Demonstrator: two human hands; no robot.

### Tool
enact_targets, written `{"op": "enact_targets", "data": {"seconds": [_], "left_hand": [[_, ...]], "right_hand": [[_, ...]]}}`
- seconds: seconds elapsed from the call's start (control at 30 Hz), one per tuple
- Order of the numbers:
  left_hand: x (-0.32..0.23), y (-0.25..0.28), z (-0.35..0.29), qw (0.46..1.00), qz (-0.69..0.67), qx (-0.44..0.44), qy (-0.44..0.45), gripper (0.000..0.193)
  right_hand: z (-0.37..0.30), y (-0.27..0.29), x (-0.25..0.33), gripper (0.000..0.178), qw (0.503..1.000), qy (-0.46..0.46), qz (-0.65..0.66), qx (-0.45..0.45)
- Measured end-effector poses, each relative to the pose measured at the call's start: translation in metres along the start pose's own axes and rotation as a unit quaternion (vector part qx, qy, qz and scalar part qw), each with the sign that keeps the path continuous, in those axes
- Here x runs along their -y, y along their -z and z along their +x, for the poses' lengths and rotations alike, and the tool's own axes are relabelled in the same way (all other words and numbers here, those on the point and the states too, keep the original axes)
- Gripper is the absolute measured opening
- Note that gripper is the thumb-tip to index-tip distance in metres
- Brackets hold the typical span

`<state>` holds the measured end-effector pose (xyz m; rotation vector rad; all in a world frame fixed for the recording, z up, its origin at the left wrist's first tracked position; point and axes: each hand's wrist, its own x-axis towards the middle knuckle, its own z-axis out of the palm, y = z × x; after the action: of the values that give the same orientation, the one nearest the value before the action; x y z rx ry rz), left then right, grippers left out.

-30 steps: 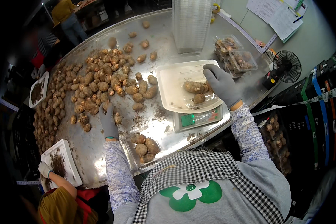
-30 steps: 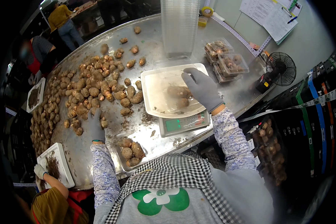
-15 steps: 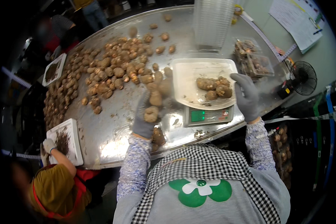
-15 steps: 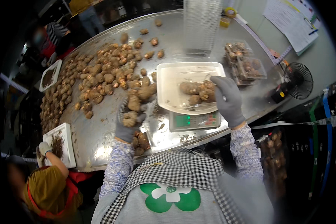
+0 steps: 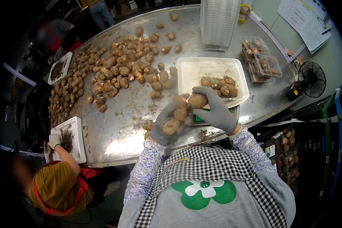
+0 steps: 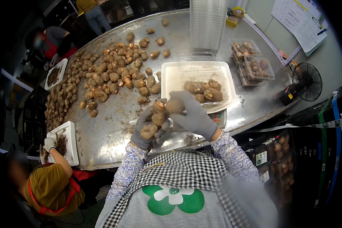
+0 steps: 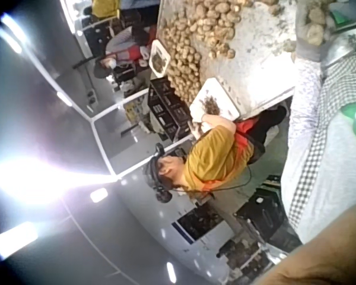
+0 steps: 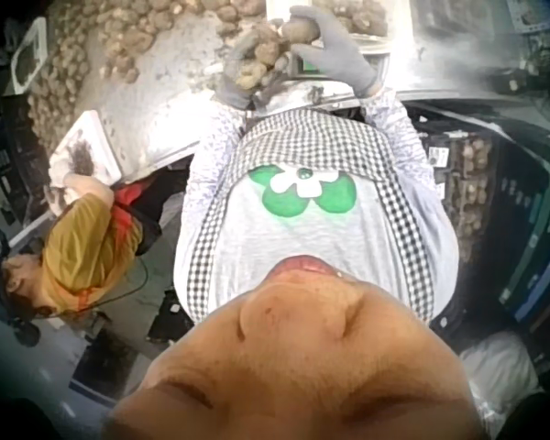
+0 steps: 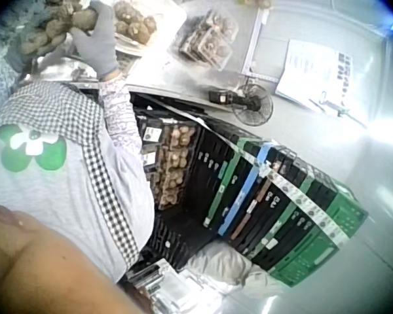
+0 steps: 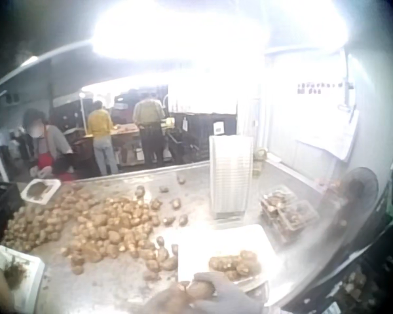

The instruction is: The person sorts potatoes from a large metal table into a plastic container placed on a digital scale. They repeatedly pick up potatoes, place them in the container, and adjust the contents to reach a target weight before moving the filled container aside.

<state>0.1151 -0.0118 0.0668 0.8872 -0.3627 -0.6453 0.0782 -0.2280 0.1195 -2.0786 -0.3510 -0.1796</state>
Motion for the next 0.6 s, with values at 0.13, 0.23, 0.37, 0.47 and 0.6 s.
{"op": "enact_targets", "data": {"seconds": [0.13, 0.23, 0.37, 0.47, 0.6], "left_hand": [[0.013, 0.022, 0.004, 0.995, -0.096, 0.039, 0.001, 0.057], [-0.006, -0.01, 0.005, 0.996, -0.023, -0.084, 0.016, 0.05], [-0.018, -0.034, 0.019, 0.99, 0.001, -0.14, 0.012, 0.055], [-0.004, -0.014, 0.026, 0.994, -0.065, -0.079, 0.025, 0.046], [-0.001, -0.025, 0.041, 0.977, -0.194, -0.061, 0.064, 0.051]], "right_hand": [[0.002, 0.017, 0.0, 0.058, 0.971, -0.094, 0.22, 0.03], [-0.005, 0.026, -0.009, 0.064, 0.884, -0.134, 0.447, 0.033], [-0.013, 0.031, -0.015, 0.058, 0.84, -0.142, 0.524, 0.023], [-0.016, 0.04, -0.017, 0.049, 0.864, -0.138, 0.485, 0.011], [-0.01, 0.058, -0.036, 0.04, 0.938, -0.151, 0.3, -0.084]]}}
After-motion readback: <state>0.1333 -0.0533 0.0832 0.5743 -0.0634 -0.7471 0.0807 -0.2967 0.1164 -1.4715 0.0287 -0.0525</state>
